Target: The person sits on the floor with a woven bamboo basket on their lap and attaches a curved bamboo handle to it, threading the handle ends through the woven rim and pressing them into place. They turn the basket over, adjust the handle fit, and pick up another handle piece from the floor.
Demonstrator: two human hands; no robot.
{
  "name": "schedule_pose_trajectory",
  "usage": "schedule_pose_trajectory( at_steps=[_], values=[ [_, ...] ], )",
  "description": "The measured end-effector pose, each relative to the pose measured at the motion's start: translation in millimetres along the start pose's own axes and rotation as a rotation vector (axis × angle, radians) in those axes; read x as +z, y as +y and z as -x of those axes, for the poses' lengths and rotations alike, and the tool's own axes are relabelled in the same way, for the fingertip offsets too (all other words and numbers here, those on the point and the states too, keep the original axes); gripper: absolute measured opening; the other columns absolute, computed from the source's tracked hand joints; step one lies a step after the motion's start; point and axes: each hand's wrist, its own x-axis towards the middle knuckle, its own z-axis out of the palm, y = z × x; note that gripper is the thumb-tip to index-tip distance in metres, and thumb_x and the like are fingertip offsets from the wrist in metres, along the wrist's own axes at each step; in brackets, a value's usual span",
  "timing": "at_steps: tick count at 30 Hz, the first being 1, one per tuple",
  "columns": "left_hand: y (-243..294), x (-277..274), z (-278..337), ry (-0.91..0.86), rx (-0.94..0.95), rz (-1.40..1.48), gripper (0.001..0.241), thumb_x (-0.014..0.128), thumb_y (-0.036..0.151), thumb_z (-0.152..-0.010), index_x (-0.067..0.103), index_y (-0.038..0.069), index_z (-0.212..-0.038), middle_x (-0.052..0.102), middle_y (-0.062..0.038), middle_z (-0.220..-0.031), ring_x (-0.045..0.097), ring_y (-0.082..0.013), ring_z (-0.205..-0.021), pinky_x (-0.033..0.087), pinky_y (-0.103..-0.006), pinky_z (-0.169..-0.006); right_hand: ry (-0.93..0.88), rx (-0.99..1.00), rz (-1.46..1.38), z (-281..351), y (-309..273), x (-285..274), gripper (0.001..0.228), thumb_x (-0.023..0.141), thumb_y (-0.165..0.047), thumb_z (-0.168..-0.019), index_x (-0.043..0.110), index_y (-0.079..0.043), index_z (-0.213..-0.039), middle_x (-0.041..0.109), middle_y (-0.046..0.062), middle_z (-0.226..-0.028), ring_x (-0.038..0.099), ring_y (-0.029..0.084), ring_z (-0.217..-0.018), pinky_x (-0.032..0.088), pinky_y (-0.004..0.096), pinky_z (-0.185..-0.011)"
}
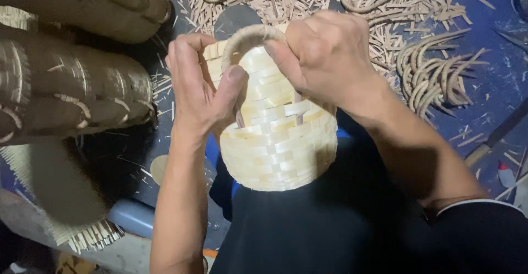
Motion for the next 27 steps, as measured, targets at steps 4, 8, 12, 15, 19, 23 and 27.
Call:
schedule_pose_trajectory(
  at_steps=[4,8,12,15,19,23,27],
  values=[
    [4,-2,3,0.007,-0.01,-0.007,0.058,0.068,0.053,-0.099,0.056,0.001,-0.12,0.052,-0.011,-0.107,0.048,-0.0257,-0.103,0.038,-0.0379,-0.095,-0.02,-0.001,-0.052,0,-2,-2,0.036,0.078,-0.027,-0.102,0.063,-0.009,-0.075,0.059,0.006,-0.07,0.059,0.024,-0.065,0.045,0.038,-0.059],
    [6,-8,-9,0.075,-0.059,0.062,0.051,0.076,0.038,-0.089,0.058,0.002,-0.119,0.056,-0.012,-0.106,0.053,-0.0242,-0.101,0.044,-0.038,-0.093,-0.108,0.029,-0.238,-22,20,-1,0.033,0.075,-0.03,-0.102,0.068,-0.008,-0.078,0.064,0.009,-0.072,0.064,0.027,-0.065,0.049,0.04,-0.059],
    [12,-23,-6,0.087,-0.231,0.346,0.045,0.078,0.025,-0.087,0.053,0.002,-0.117,0.061,-0.008,-0.106,0.058,-0.0175,-0.098,0.051,-0.0336,-0.088,-0.208,0.146,-0.547,-54,63,-9,0.032,0.063,-0.034,-0.107,0.073,-0.006,-0.095,0.068,0.009,-0.084,0.067,0.023,-0.076,0.053,0.037,-0.067],
    [8,-21,1,0.046,-0.382,0.666,0.042,0.075,0.018,-0.09,0.049,0.002,-0.118,0.062,-0.004,-0.101,0.062,-0.0121,-0.091,0.054,-0.0285,-0.082,-0.219,0.122,-0.775,-76,68,-8,0.034,0.054,-0.033,-0.112,0.072,-0.004,-0.114,0.069,0.009,-0.106,0.066,0.019,-0.097,0.053,0.033,-0.083],
    [1,-5,16,0.02,-0.43,0.8,0.043,0.074,0.017,-0.091,0.047,0.001,-0.122,0.062,-0.006,-0.102,0.064,-0.0135,-0.09,0.056,-0.0282,-0.083,-0.382,0.212,-0.884,-60,68,14,0.027,0.062,-0.022,-0.102,0.073,-0.003,-0.118,0.073,0.008,-0.107,0.068,0.015,-0.097,0.056,0.031,-0.082],
    [7,-3,23,-0.035,-0.348,0.695,0.058,0.076,0.018,-0.088,0.045,0.001,-0.134,0.058,-0.009,-0.119,0.06,-0.0149,-0.107,0.051,-0.0312,-0.096,-0.354,0.32,-0.997,-40,68,13,0.022,0.066,-0.016,-0.102,0.073,-0.002,-0.117,0.073,0.005,-0.106,0.068,0.011,-0.096,0.056,0.027,-0.083],
    [20,-9,13,-0.092,-0.244,0.593,0.07,0.08,0.021,-0.084,0.042,0.001,-0.139,0.055,-0.01,-0.127,0.055,-0.0176,-0.12,0.046,-0.0346,-0.106,-0.318,0.364,-1.014,-27,77,2,0.021,0.066,-0.016,-0.103,0.073,-0.002,-0.118,0.07,0.005,-0.106,0.065,0.009,-0.095,0.054,0.026,-0.082]
  ],
)
